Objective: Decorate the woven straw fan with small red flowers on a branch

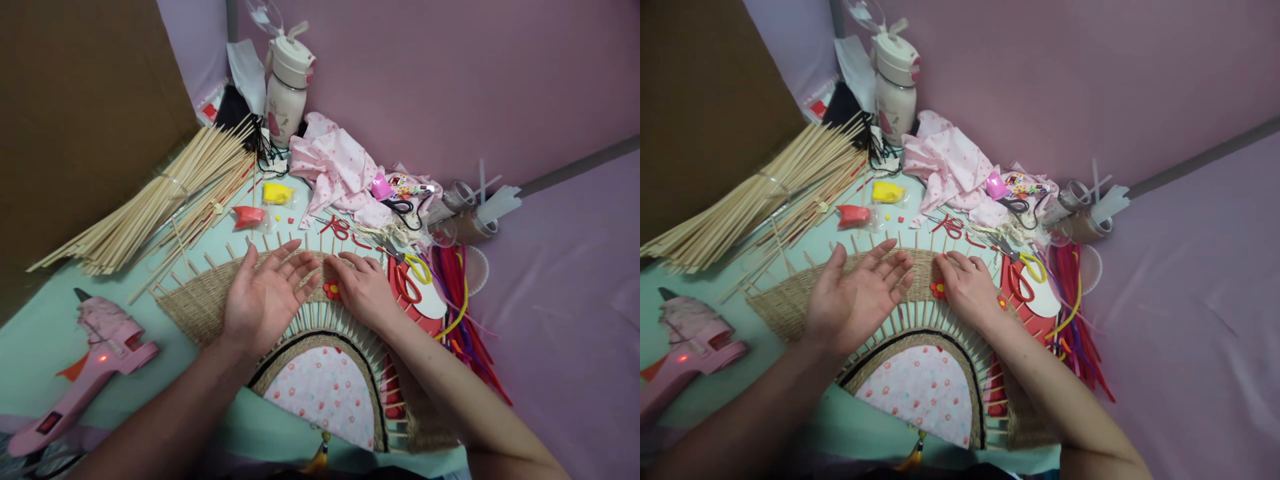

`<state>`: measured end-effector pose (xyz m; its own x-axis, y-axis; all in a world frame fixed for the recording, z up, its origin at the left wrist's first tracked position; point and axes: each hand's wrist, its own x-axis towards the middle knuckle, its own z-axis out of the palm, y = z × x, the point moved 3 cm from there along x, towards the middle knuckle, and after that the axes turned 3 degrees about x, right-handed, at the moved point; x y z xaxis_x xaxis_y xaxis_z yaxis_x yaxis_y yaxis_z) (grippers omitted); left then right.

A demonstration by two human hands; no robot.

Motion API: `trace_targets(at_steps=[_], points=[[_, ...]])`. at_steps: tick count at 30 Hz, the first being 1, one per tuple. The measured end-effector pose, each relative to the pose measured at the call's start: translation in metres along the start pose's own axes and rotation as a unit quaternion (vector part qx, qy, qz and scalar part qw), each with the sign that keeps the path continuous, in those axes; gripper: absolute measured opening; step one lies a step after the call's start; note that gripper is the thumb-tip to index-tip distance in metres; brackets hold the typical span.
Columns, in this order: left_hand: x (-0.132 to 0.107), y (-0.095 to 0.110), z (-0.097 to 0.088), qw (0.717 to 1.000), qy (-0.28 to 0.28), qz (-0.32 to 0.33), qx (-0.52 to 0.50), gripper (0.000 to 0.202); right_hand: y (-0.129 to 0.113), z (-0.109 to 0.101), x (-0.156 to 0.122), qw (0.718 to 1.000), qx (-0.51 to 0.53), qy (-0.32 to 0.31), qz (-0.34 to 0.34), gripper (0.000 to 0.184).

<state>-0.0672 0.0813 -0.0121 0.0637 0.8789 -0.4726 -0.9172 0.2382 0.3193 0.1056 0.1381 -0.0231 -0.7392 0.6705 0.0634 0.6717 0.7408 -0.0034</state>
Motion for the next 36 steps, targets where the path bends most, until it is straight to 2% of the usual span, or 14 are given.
trace_targets(at_steps=[3, 8, 10, 17, 23, 26, 29, 32, 36], points=[[0.000, 0.000, 0.001, 1.000, 0.002, 0.002, 0.004, 0.053, 0.000, -0.003, 0.000, 1.000, -0.003, -0.002, -0.003, 0.040], [0.000, 0.001, 0.002, 1.000, 0.004, 0.007, 0.009, 0.051, 0.007, -0.023, -0.005, 0.998, -0.011, 0.050, 0.040, 0.044], [0.000, 0.001, 0.002, 1.000, 0.001, 0.006, 0.011, 0.052, 0.008, -0.027, -0.008, 0.998, -0.011, 0.051, 0.040, 0.043], [0.000, 0.000, 0.001, 1.000, -0.007, 0.008, 0.012, 0.052, -0.002, -0.012, -0.007, 1.000, 0.020, -0.011, 0.008, 0.045], [-0.001, 0.001, 0.000, 1.000, -0.015, 0.010, 0.006, 0.051, -0.003, -0.008, -0.004, 0.999, 0.031, -0.015, 0.017, 0.044], [-0.001, 0.002, 0.001, 1.000, -0.014, 0.007, 0.000, 0.051, 0.001, -0.019, -0.007, 0.997, 0.071, 0.018, 0.037, 0.045], [-0.002, 0.001, 0.003, 1.000, -0.019, 0.004, -0.008, 0.051, 0.008, -0.039, -0.005, 0.987, 0.108, 0.087, 0.075, 0.043], [-0.004, -0.003, 0.005, 0.999, -0.041, -0.007, 0.003, 0.045, 0.012, -0.051, 0.010, 0.982, 0.140, 0.102, 0.079, 0.032], [-0.009, -0.013, 0.004, 0.993, -0.101, -0.021, 0.065, 0.034, 0.014, -0.048, 0.056, 0.980, 0.169, 0.084, 0.062, 0.022]])
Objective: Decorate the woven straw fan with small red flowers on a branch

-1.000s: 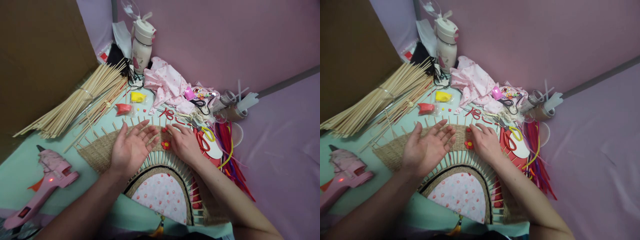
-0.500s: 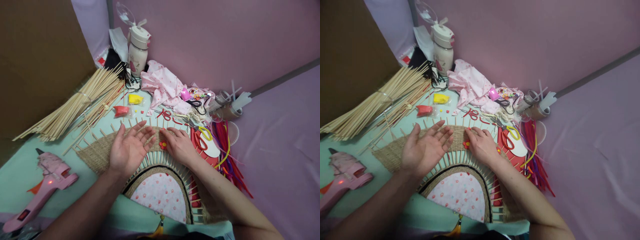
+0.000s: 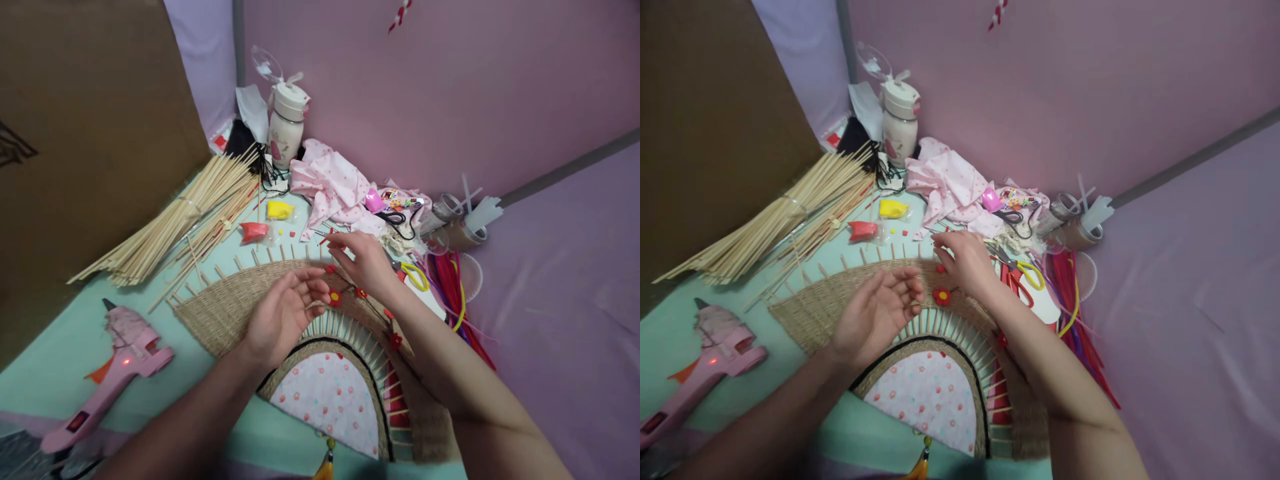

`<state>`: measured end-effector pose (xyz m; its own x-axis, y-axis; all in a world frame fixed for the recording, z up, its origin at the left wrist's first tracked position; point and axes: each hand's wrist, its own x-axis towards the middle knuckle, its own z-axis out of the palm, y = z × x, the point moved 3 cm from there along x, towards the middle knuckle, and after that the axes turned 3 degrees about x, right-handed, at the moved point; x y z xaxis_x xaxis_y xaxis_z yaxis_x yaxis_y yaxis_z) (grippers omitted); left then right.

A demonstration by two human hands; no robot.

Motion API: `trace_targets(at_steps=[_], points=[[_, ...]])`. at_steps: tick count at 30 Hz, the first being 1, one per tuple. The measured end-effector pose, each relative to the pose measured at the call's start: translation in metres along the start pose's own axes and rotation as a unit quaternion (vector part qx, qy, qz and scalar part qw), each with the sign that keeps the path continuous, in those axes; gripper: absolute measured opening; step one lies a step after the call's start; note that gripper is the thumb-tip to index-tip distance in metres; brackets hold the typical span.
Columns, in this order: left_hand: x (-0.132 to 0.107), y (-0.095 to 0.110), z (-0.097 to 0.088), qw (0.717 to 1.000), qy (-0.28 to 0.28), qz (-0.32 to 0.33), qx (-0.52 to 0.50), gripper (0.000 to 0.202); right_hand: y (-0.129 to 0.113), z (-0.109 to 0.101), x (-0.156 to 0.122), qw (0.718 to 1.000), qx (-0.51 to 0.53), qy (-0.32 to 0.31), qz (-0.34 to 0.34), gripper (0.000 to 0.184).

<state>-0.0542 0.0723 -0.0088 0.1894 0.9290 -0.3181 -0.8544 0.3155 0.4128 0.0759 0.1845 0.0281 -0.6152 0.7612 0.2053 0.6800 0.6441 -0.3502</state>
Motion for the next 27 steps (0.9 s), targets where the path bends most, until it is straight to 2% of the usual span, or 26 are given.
trace_targets(at_steps=[2, 4, 7, 8, 10, 14, 16, 18, 22, 24, 27], points=[[-0.002, -0.006, -0.001, 0.999, -0.021, -0.004, 0.030, 0.031, -0.001, 0.014, 0.026, 1.000, -0.006, -0.009, -0.003, 0.019], [-0.004, -0.008, -0.001, 0.998, -0.019, 0.011, 0.058, 0.029, -0.005, 0.030, 0.048, 1.000, -0.013, -0.018, -0.011, 0.018], [-0.007, 0.003, -0.001, 0.982, 0.040, 0.091, 0.159, 0.019, -0.012, 0.049, 0.070, 0.999, 0.002, -0.033, -0.010, 0.016], [-0.009, 0.011, 0.000, 0.967, 0.066, 0.129, 0.211, 0.013, -0.015, 0.054, 0.075, 0.999, 0.003, -0.039, -0.002, 0.016], [-0.010, 0.034, 0.002, 0.917, 0.109, 0.207, 0.323, 0.008, -0.019, 0.061, 0.080, 0.998, -0.006, -0.055, 0.017, 0.017], [0.003, 0.081, 0.001, 0.794, 0.167, 0.320, 0.488, 0.025, -0.025, 0.069, 0.086, 0.994, 0.025, -0.077, 0.067, 0.019], [0.017, 0.095, -0.006, 0.741, 0.210, 0.322, 0.551, 0.023, -0.025, 0.074, 0.089, 0.986, 0.091, -0.085, 0.107, 0.019], [0.032, 0.101, -0.013, 0.698, 0.235, 0.285, 0.613, 0.018, -0.025, 0.079, 0.091, 0.974, 0.160, -0.095, 0.131, 0.018], [0.048, 0.103, -0.021, 0.644, 0.263, 0.254, 0.672, 0.018, -0.031, 0.081, 0.090, 0.963, 0.217, -0.094, 0.125, 0.019], [0.047, 0.105, -0.022, 0.616, 0.255, 0.255, 0.700, 0.016, -0.034, 0.075, 0.085, 0.964, 0.232, -0.064, 0.117, 0.021], [0.040, 0.105, -0.018, 0.587, 0.210, 0.284, 0.728, 0.012, -0.040, 0.058, 0.072, 0.961, 0.268, 0.013, 0.074, 0.018]])
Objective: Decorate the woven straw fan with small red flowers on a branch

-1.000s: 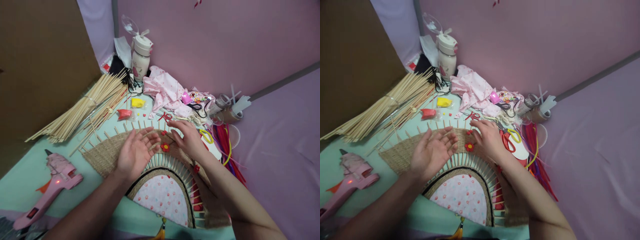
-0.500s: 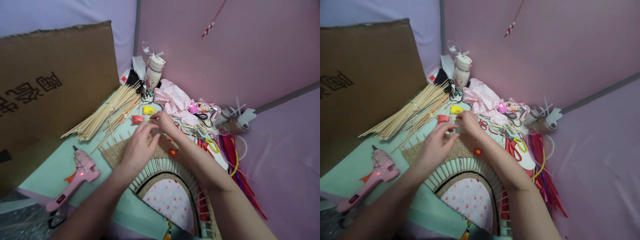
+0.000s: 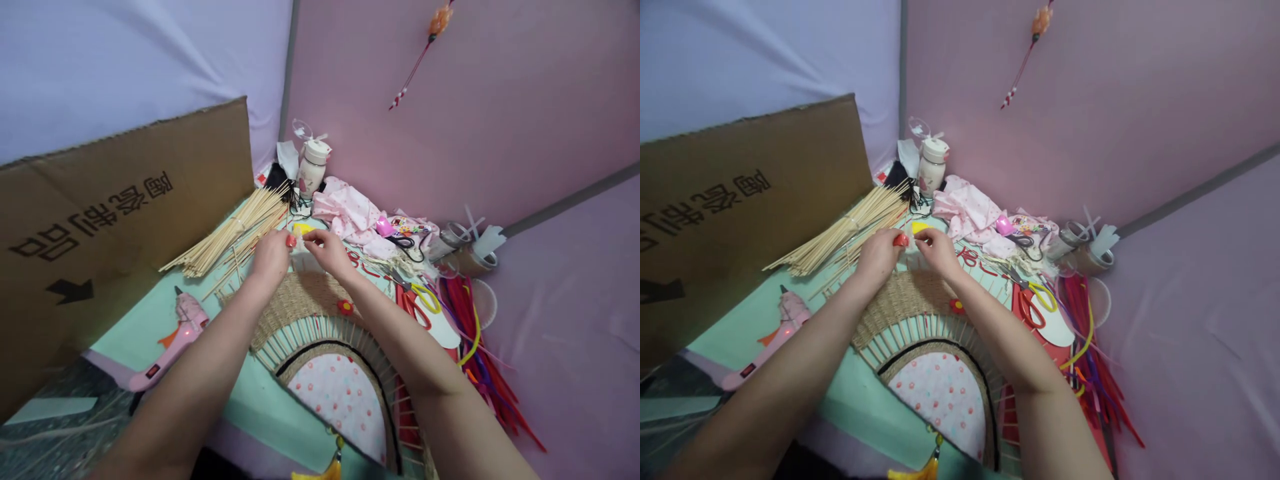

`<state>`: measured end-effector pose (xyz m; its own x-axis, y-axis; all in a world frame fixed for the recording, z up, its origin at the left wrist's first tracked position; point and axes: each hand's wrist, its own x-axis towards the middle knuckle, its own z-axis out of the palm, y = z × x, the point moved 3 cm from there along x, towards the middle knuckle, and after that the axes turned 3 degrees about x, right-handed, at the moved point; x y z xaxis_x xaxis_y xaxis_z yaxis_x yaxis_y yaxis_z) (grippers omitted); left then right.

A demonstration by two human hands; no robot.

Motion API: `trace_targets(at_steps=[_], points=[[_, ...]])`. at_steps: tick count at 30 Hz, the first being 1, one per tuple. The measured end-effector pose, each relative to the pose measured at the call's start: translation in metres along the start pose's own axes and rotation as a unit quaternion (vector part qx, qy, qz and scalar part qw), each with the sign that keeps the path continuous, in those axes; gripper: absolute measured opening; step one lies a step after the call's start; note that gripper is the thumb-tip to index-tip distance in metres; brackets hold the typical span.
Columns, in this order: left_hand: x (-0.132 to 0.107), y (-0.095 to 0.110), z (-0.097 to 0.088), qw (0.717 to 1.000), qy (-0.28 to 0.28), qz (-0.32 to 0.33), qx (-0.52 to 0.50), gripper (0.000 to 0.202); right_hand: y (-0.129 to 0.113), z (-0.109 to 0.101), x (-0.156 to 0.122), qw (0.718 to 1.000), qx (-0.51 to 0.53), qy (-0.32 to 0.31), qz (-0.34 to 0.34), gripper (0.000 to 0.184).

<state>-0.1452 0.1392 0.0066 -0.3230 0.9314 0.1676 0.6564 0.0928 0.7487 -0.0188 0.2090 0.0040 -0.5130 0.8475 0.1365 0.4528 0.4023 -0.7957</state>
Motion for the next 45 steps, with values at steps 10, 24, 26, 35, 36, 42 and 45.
trace_targets(at_steps=[10, 24, 26, 35, 36, 42, 45], points=[[-0.022, 0.018, 0.009, 0.989, 0.038, 0.139, -0.025, 0.025, -0.020, -0.035, -0.051, 0.995, 0.050, 0.078, -0.037, 0.023], [-0.043, 0.028, 0.016, 0.975, 0.047, 0.168, -0.138, 0.026, -0.029, -0.053, -0.080, 0.993, 0.071, 0.090, 0.004, 0.013], [-0.043, 0.027, 0.018, 0.977, 0.047, 0.151, -0.141, 0.025, -0.032, -0.056, -0.084, 0.989, -0.020, 0.138, -0.043, 0.009], [-0.048, 0.031, 0.021, 0.976, 0.050, 0.186, -0.102, 0.024, -0.043, -0.053, -0.093, 0.953, -0.238, 0.104, -0.158, 0.022], [-0.049, 0.032, 0.021, 0.976, 0.045, 0.191, -0.094, 0.024, -0.042, -0.054, -0.092, 0.956, -0.225, 0.104, -0.157, 0.020], [-0.051, 0.036, 0.020, 0.977, 0.035, 0.206, -0.054, 0.030, -0.035, -0.053, -0.088, 0.969, -0.131, 0.110, -0.181, 0.012], [-0.052, 0.038, 0.020, 0.975, 0.041, 0.214, -0.031, 0.031, -0.036, -0.050, -0.086, 0.970, -0.118, 0.115, -0.178, 0.008]])
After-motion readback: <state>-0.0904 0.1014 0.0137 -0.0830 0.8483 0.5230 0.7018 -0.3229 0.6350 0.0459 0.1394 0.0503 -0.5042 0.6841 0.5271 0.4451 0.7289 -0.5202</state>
